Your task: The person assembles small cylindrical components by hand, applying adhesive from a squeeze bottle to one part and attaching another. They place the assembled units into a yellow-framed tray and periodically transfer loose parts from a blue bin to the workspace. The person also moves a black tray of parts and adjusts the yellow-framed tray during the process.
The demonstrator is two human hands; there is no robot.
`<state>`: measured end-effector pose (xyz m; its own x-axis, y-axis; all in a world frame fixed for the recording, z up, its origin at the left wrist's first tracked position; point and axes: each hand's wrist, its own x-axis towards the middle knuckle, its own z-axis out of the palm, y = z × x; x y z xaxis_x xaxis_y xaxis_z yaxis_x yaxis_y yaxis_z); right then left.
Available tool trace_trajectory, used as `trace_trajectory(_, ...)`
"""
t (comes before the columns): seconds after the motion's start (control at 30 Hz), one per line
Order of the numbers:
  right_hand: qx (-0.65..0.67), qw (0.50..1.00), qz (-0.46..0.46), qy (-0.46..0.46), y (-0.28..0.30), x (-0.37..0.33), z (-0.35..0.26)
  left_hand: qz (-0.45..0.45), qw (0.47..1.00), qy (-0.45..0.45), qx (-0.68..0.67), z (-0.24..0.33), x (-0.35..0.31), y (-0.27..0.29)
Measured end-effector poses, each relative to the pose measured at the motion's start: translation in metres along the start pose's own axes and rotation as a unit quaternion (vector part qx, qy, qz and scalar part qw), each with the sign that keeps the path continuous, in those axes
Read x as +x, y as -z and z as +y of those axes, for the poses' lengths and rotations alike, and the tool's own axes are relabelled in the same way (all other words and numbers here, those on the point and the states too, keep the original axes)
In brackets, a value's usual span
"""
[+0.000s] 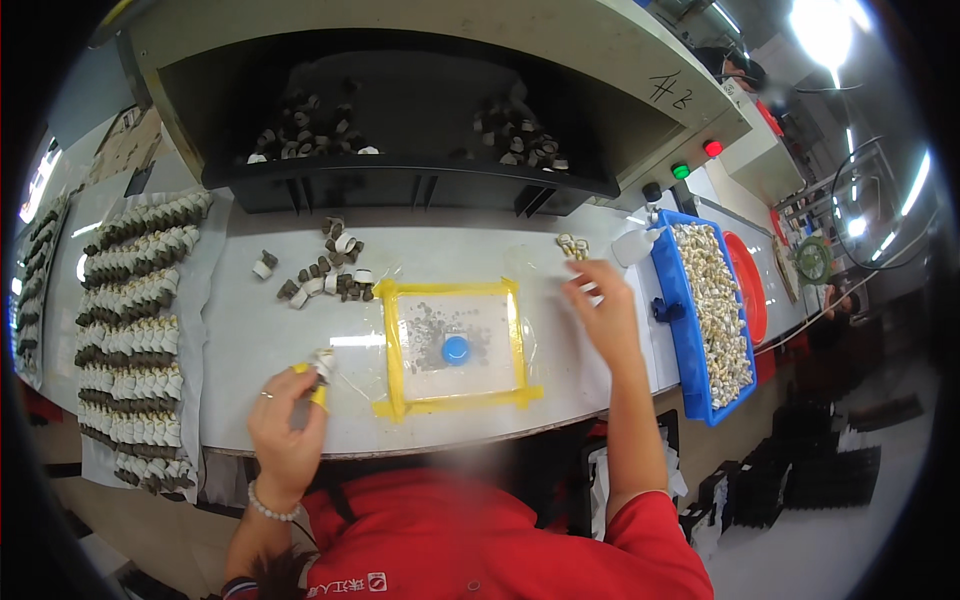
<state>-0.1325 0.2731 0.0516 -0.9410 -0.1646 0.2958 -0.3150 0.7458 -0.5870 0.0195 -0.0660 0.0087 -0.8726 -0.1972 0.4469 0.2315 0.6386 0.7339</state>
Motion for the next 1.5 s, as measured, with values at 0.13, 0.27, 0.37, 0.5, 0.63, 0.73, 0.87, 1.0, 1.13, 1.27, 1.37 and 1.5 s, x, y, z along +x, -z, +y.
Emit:
trace_trajectory(0.13,-0.100,0.993,0.066,-0.007,-0.003,0.030,0.038,-0.015,0.990,-0.063,0.128,-0.007,0.001,0.016)
trace_trajectory(0.27,-0.149,0.988,0.027,0.033,-0.003,0.040,0.064,-0.031,0.992,-0.060,0.107,0.013,0.019,0.021)
trace_trajectory(0.37,-0.090,0.996,0.022,0.006,-0.001,0.028,0.038,-0.009,0.996,-0.034,0.083,0.012,0.034,0.026)
trace_trajectory(0.5,-0.019,0.998,0.007,0.059,-0.009,-0.004,-0.009,-0.039,0.992,0.010,0.116,0.001,0.062,0.014)
trace_trajectory(0.63,-0.093,0.977,-0.014,0.191,-0.035,-0.035,-0.035,-0.055,0.983,-0.012,0.172,-0.008,0.077,-0.003)
trace_trajectory(0.73,-0.129,0.957,-0.017,0.259,-0.043,-0.047,-0.039,-0.079,0.979,0.014,0.189,-0.018,0.080,-0.003)
trace_trajectory(0.87,-0.110,0.949,-0.031,0.292,-0.041,-0.059,-0.044,-0.078,0.982,0.055,0.161,-0.018,0.081,0.000)
trace_trajectory(1.0,-0.032,0.964,-0.040,0.261,-0.038,-0.063,-0.039,-0.058,0.984,0.023,0.165,-0.027,0.078,0.004)
trace_trajectory(1.13,-0.035,0.974,-0.052,0.218,-0.037,-0.061,-0.038,-0.049,0.991,0.115,0.042,-0.005,0.079,0.011)
trace_trajectory(1.27,-0.028,0.982,-0.084,0.170,-0.034,-0.053,-0.055,-0.037,0.914,0.164,-0.370,0.012,0.059,0.002)
trace_trajectory(1.37,-0.016,0.978,-0.120,0.172,-0.036,-0.040,-0.073,-0.105,0.831,0.232,-0.495,0.028,0.037,-0.007)
trace_trajectory(1.5,-0.005,0.966,-0.153,0.210,-0.042,-0.030,-0.079,-0.100,0.764,0.301,-0.561,0.036,0.015,-0.027)
